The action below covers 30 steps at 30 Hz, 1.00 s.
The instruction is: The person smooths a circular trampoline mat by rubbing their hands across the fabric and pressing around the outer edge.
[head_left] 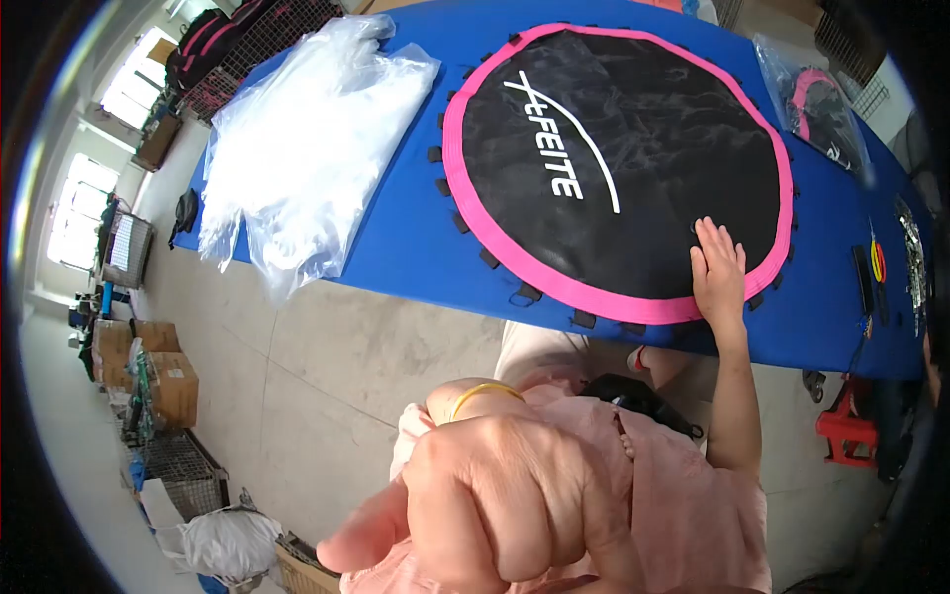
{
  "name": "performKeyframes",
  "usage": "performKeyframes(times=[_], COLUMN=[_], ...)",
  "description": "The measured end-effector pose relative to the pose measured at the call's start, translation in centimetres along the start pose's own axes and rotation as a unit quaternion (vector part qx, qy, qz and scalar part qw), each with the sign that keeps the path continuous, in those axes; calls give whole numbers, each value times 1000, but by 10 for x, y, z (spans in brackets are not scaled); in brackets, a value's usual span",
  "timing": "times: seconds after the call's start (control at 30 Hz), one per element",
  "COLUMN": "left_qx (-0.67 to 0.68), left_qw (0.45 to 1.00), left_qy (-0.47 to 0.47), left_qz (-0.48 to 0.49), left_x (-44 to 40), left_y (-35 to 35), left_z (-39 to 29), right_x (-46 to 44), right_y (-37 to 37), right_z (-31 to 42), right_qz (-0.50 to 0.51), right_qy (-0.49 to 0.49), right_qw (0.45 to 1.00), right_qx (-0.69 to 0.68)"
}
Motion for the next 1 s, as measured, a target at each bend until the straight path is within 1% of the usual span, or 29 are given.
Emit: performKeyframes(times=[0.03,0.07,0.1,0.13,0.17,0.2,0.27,0.3,0.33,0.4,0.43,0.47,0.5,0.57,0.67,0.7,0.77,0.8,0.83,0.9,0.93,0.97,1.0], left_qx=[2,-190,-192,-80,39,39,-41,-30,-95,-204,-247,-289,-330,-327,-339,-329,-468,-477,-474,-511,-554,-638,-687], left_qw=[1000,914,913,982,999,999,989,991,979,936,906,873,834,809,776,784,669,654,659,578,551,512,473], left_qy=[25,-192,-190,-83,28,29,32,26,72,151,188,203,220,232,272,271,365,363,363,450,443,450,455], left_qz=[13,-302,-307,-147,19,14,-138,-131,-165,-243,-287,-336,-383,-429,-457,-451,-446,-462,-458,-450,-440,-358,-311], left_x=[-17,-10,-7,-14,-13,-7,8,13,22,40,51,63,77,106,144,153,173,178,184,204,218,232,233], left_y=[1,-28,-14,4,2,-4,-3,0,9,26,27,29,32,42,56,59,66,69,71,76,82,88,89], left_z=[4,9,2,3,5,1,1,-3,-6,-9,-10,-11,-13,-19,-23,-22,-24,-20,-19,-24,-23,-27,-25], right_x=[-1,-1,-1,-1,-1,-2,1,-1,-1,-1,0,-1,1,1,0,0,1,1,2,2,1,2,3], right_y=[0,1,0,0,-2,-4,-6,-4,-3,2,2,2,-3,-8,-3,-1,0,0,1,2,8,8,3], right_z=[0,0,-1,-2,-3,-4,-5,-4,-1,3,4,6,2,1,4,4,5,5,5,5,8,7,6], right_qz=[-4,-3,2,-2,-6,-20,-22,-34,-51,-81,-94,-73,-82,-65,-53,-51,-55,-50,-55,-44,-24,-35,-45], right_qy=[1,2,2,2,2,11,13,23,28,68,69,56,53,28,6,2,7,7,2,3,-9,-10,0], right_qw=[1000,1000,1000,1000,1000,1000,1000,999,998,994,993,995,995,997,999,999,998,998,998,998,999,998,998], right_qx=[1,-1,-3,0,2,8,12,14,17,20,24,24,21,21,-11,-20,-25,-35,-32,-42,-48,-45,-46])
Point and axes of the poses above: each hand's wrist, its own x-axis away from the middle knuckle, its own y-axis out of the back of the hand, z = x × y, the point moved 5 cm from there along -x, towards the middle knuckle, and after that the axes turned 7 degrees about z, right-handed, at the moved point
